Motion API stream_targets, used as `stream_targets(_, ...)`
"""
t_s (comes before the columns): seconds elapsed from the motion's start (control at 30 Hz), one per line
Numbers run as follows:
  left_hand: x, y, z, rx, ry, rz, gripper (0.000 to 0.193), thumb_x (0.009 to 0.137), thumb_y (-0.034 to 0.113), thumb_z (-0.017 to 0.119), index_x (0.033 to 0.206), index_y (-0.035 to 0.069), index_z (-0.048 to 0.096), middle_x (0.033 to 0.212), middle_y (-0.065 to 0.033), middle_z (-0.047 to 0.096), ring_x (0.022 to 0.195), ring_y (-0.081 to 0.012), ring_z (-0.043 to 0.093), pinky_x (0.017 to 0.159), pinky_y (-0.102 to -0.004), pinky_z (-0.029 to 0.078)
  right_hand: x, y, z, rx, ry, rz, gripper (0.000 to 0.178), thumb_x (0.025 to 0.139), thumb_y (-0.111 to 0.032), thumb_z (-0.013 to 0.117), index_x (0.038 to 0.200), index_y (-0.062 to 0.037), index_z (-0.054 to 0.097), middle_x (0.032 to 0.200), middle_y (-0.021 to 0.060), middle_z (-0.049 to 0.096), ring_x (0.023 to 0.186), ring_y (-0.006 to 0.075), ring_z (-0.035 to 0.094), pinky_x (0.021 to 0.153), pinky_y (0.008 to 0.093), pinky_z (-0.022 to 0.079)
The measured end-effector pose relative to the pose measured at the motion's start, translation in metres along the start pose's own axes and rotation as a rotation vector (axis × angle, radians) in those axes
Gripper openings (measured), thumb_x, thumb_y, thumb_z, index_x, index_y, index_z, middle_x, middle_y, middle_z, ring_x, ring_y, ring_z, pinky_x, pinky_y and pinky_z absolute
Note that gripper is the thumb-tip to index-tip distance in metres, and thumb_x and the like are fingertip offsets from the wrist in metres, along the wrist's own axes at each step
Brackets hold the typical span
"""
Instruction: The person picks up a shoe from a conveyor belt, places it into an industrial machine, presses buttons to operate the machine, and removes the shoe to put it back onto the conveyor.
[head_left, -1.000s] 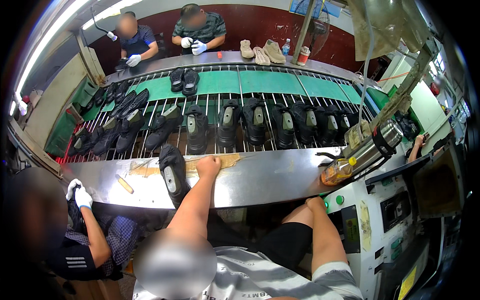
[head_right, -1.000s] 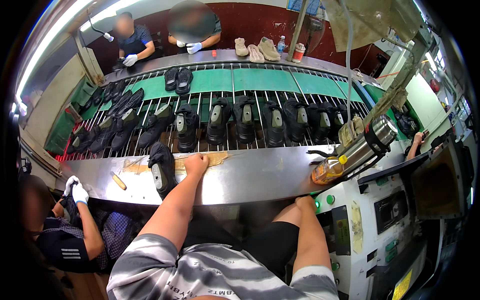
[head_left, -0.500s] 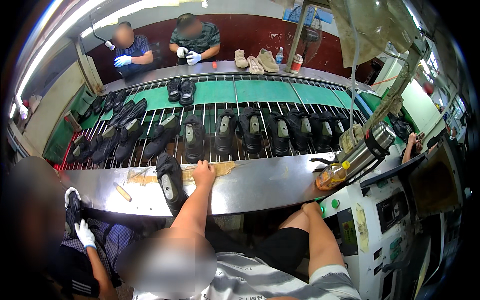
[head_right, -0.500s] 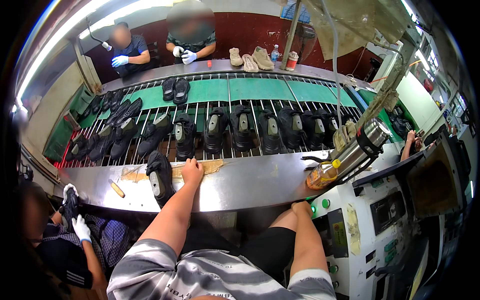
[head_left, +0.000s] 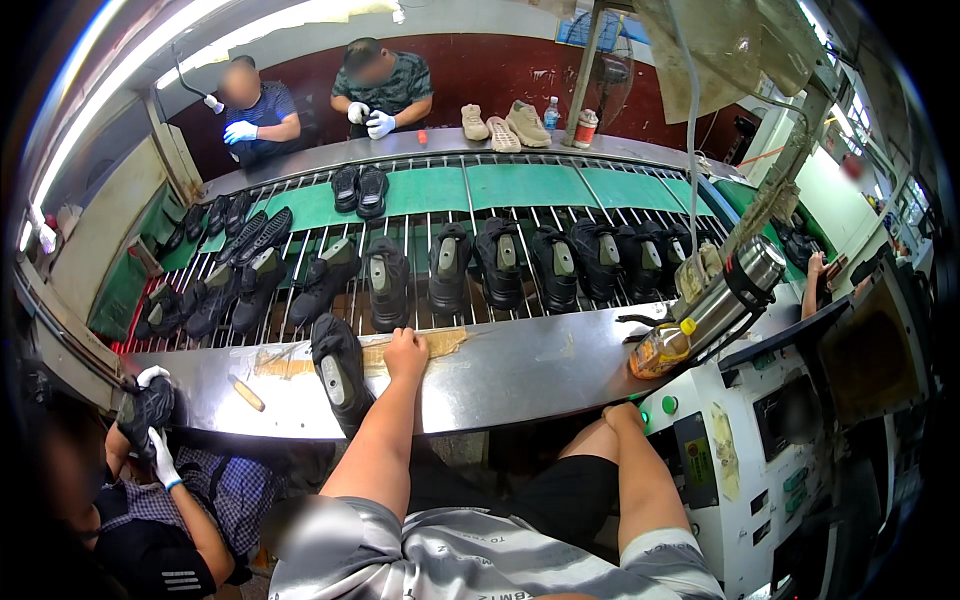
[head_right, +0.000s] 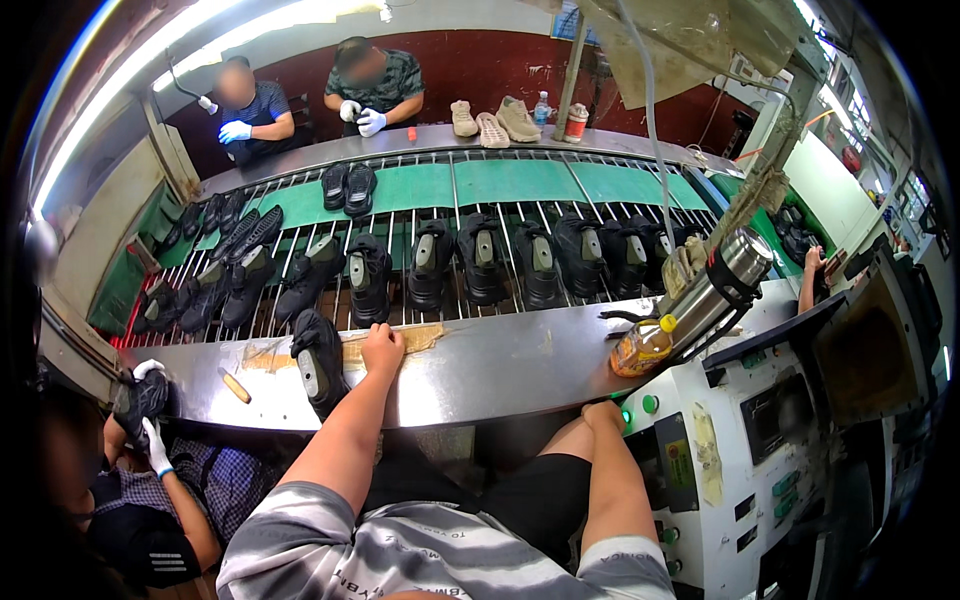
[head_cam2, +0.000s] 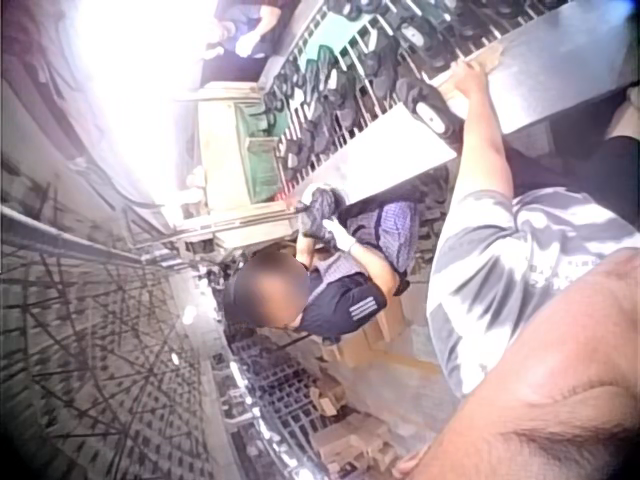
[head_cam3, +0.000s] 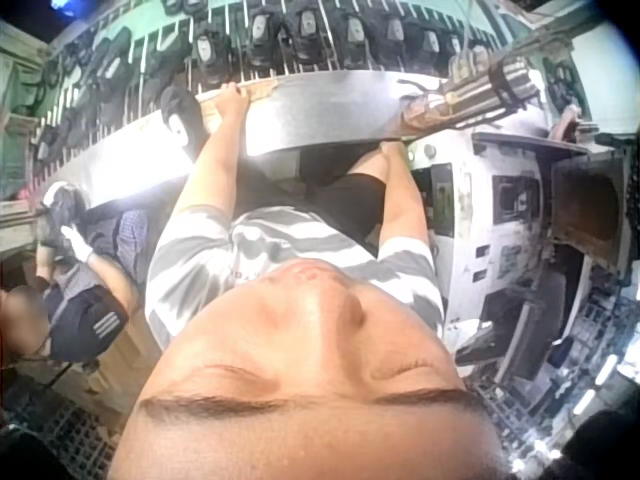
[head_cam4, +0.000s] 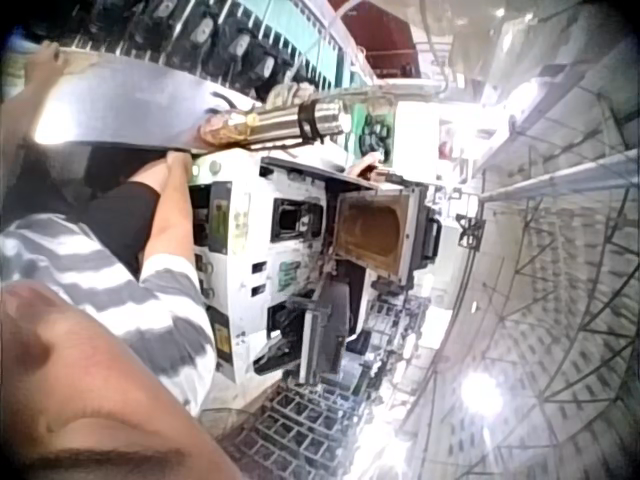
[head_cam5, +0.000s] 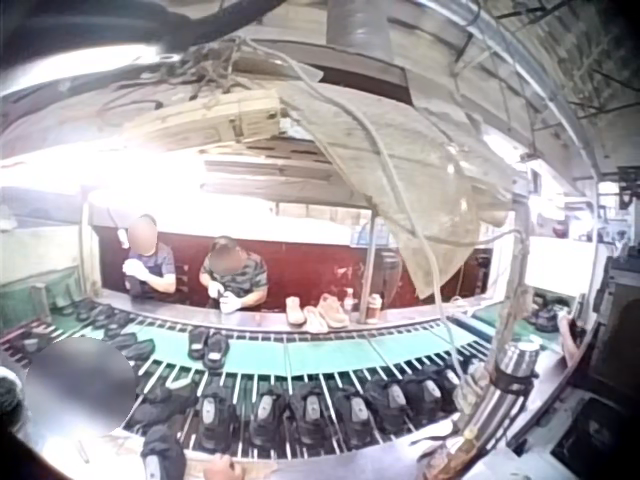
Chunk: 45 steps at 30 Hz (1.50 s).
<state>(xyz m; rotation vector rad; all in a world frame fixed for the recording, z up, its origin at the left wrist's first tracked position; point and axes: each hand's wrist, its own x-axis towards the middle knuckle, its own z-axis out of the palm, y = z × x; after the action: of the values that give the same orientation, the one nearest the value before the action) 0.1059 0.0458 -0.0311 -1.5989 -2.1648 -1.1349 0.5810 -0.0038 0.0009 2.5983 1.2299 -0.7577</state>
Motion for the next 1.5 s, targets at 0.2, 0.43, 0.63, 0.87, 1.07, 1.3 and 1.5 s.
stream_targets(0.2, -0.002, -0.006, 0.006, 0.005, 0.032, 0.003, 0.014, 0.078, 0.017, 0.064, 0.071, 0.006, 0.057, 0.075, -0.0120, 0.057, 0.064, -0.0351, 0.059, 0.057, -0.0465, 0.049, 0.002, -0.001, 0.001, -0.005, -0.005, -0.009, 0.051, 0.076, -0.038, 0.066, 0.116, -0.0059, 0.068, 0.126, 0.0180, 0.062, 0.116, 0.0315, 0.060, 0.096, 0.0388, 0.048)
stream_targets(0.43, -0.001, -0.004, 0.003, -0.005, 0.048, 0.013, 0.016, 0.076, 0.018, 0.065, 0.069, 0.006, 0.057, 0.071, -0.0115, 0.057, 0.062, -0.0345, 0.059, 0.056, -0.0457, 0.049, 0.021, 0.008, 0.013, -0.016, 0.003, -0.030, 0.052, 0.077, -0.039, 0.066, 0.117, -0.0058, 0.067, 0.127, 0.0179, 0.061, 0.117, 0.0315, 0.060, 0.097, 0.0388, 0.048)
stream_targets(0.63, -0.002, -0.008, 0.003, -0.006, 0.045, -0.004, 0.016, 0.075, 0.019, 0.066, 0.068, 0.007, 0.057, 0.072, -0.0112, 0.058, 0.063, -0.0343, 0.059, 0.056, -0.0460, 0.048, 0.005, -0.001, 0.004, -0.009, -0.006, -0.009, 0.052, 0.077, -0.039, 0.066, 0.117, -0.0060, 0.067, 0.128, 0.0175, 0.061, 0.117, 0.0314, 0.060, 0.097, 0.0388, 0.048)
stream_targets(0.87, -0.001, -0.008, 0.007, -0.025, 0.020, -0.006, 0.016, 0.075, 0.019, 0.066, 0.068, 0.007, 0.058, 0.072, -0.0105, 0.059, 0.063, -0.0344, 0.060, 0.057, -0.0467, 0.048, 0.007, 0.003, 0.005, -0.010, -0.001, -0.006, 0.052, 0.076, -0.039, 0.066, 0.117, -0.0066, 0.067, 0.127, 0.0172, 0.061, 0.117, 0.0314, 0.060, 0.096, 0.0390, 0.048)
stream_targets(1.07, -0.001, -0.016, 0.005, -0.013, 0.023, -0.016, 0.015, 0.074, 0.019, 0.066, 0.069, 0.008, 0.057, 0.074, -0.0101, 0.058, 0.065, -0.0338, 0.059, 0.058, -0.0465, 0.048, -0.001, -0.005, 0.001, -0.004, 0.009, -0.019, 0.051, 0.076, -0.039, 0.066, 0.115, -0.0066, 0.068, 0.126, 0.0179, 0.062, 0.116, 0.0321, 0.060, 0.096, 0.0393, 0.049)
stream_targets(1.3, -0.003, -0.001, -0.001, -0.047, 0.025, -0.001, 0.016, 0.072, 0.018, 0.067, 0.069, 0.006, 0.058, 0.076, -0.0121, 0.056, 0.067, -0.0346, 0.061, 0.059, -0.0489, 0.049, -0.001, 0.002, 0.004, -0.044, 0.063, -0.105, 0.050, 0.073, -0.038, 0.066, 0.109, -0.0042, 0.071, 0.123, 0.0204, 0.062, 0.116, 0.0334, 0.060, 0.096, 0.0421, 0.048)
stream_targets(1.5, -0.004, 0.002, -0.017, -0.109, 0.022, -0.020, 0.015, 0.074, 0.016, 0.066, 0.069, 0.005, 0.057, 0.074, -0.0125, 0.054, 0.065, -0.0361, 0.059, 0.059, -0.0474, 0.049, -0.008, 0.001, 0.006, -0.010, 0.073, -0.096, 0.051, 0.070, -0.036, 0.069, 0.106, -0.0005, 0.071, 0.122, 0.0230, 0.062, 0.115, 0.0361, 0.059, 0.096, 0.0427, 0.047)
